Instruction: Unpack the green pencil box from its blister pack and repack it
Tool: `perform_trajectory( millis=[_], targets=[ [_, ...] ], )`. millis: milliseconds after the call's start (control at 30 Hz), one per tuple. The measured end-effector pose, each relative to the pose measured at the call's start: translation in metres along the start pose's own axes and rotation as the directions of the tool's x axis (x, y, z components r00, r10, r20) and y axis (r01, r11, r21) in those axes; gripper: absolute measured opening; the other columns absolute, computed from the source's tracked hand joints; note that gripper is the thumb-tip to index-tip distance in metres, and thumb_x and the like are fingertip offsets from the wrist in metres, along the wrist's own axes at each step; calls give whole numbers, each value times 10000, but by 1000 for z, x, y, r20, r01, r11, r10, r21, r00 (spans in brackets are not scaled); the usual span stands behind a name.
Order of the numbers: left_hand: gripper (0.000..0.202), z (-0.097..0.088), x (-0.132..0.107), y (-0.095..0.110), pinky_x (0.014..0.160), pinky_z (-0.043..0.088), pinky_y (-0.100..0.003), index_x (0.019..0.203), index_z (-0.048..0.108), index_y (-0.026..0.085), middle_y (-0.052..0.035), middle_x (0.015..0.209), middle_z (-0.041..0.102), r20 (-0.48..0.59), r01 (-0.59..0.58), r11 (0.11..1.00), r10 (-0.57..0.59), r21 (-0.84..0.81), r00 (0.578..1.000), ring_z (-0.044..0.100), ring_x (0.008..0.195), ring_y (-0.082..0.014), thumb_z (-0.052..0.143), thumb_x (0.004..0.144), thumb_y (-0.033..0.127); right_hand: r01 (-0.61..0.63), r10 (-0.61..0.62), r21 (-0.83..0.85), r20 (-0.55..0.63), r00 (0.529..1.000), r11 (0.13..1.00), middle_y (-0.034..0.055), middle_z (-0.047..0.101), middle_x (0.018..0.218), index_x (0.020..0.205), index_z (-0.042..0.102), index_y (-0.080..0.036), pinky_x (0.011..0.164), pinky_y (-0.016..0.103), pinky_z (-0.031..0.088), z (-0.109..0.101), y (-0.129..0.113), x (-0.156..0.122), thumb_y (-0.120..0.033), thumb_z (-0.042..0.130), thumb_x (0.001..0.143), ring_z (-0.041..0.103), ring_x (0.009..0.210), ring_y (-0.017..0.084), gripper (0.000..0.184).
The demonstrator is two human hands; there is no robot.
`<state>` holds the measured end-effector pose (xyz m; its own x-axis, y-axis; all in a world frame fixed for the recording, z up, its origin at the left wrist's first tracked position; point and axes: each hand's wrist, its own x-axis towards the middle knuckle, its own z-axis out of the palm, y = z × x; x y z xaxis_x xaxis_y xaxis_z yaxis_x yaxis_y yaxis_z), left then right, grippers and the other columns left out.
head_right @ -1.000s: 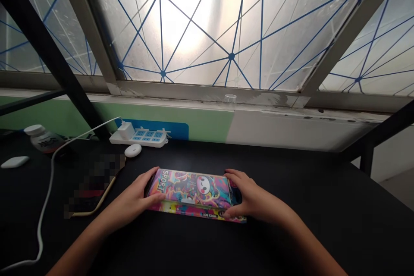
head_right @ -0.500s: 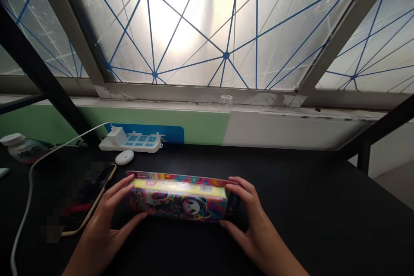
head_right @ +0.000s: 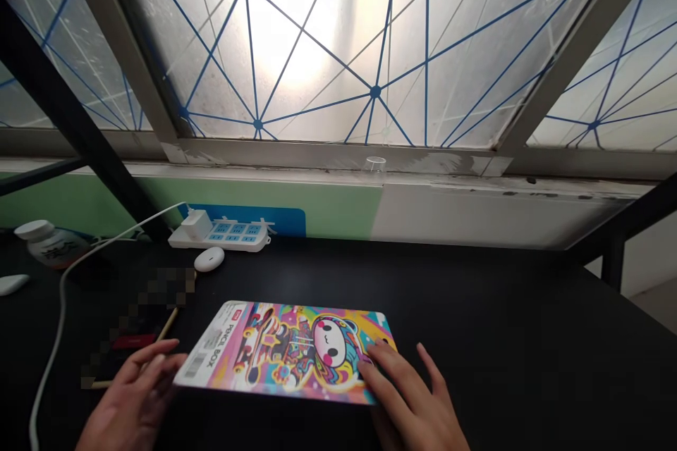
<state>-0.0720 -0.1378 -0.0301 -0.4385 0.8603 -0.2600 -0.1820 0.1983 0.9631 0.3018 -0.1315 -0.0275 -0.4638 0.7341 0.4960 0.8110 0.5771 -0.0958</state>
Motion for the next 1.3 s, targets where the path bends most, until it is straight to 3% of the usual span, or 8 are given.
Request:
perform_trajectory(
  millis=[333,467,700,833,933,1033,1133,1300],
  targets=[
    [578,19,-6,6,703,602,-287,1260,592,230,-48,921,728,303,-207,918,102,339,948,729,872,-255,651,835,618,125,-114,-176,75,991,976,197,547,1443,1573,287,-184,930,550,476,42,-74,40,-812,597,729,598,1207,464,1097],
    [484,17,-3,2,777,589,-274,1178,664,246,-46,970,734,334,-284,880,155,382,930,717,921,-245,632,852,602,174,-159,-149,110,981,973,132,496,1497,1563,329,-188,1003,491,444,56,-97,62,-576,607,886,567,1268,404,828],
    [479,8,-1,3,692,572,-242,1059,705,238,-19,781,716,301,-291,869,176,400,937,710,756,-215,648,813,645,45,-50,25,270,962,999,20,476,1503,1600,92,-375,982,472,512,1,-37,30,-519,630,899,571,1289,333,896],
    [449,8,1,4,638,573,-259,1119,669,255,-23,823,714,328,-325,807,173,494,929,712,747,-222,587,869,618,-66,67,-14,282,957,998,13,536,1465,1568,220,-445,932,474,558,-22,-9,3,-426,625,914,613,1237,333,768],
    [393,22,1,7,786,585,-375,1211,643,266,-84,1058,708,364,-531,524,393,666,844,699,938,-285,522,933,516,-60,71,-47,259,963,997,42,520,1486,1513,402,-405,974,494,538,-20,-18,12,-447,631,912,581,1274,354,644],
    [421,54,-3,15,1028,453,-552,1354,568,224,-167,1449,511,454,-672,185,608,717,652,495,1317,-376,458,981,387,4,6,-37,271,962,999,94,385,1571,1529,400,-311,1043,566,474,-4,-44,41,-525,676,866,457,1375,401,749],
    [536,88,-6,22,1125,368,-550,1543,334,249,-144,1642,253,708,-811,43,464,583,533,255,1497,-333,415,1028,371,36,-34,0,321,946,999,122,318,1598,1572,305,-257,1090,608,411,15,-65,66,-608,744,773,394,1412,422,977],
    [868,105,-6,21,1131,244,-695,1600,194,236,-197,1647,179,860,-866,-4,114,500,497,139,1507,-421,463,920,704,39,-24,-37,323,946,999,106,338,1592,1562,328,-251,1085,602,409,29,-60,64,-522,740,809,416,1403,407,900]
  ],
)
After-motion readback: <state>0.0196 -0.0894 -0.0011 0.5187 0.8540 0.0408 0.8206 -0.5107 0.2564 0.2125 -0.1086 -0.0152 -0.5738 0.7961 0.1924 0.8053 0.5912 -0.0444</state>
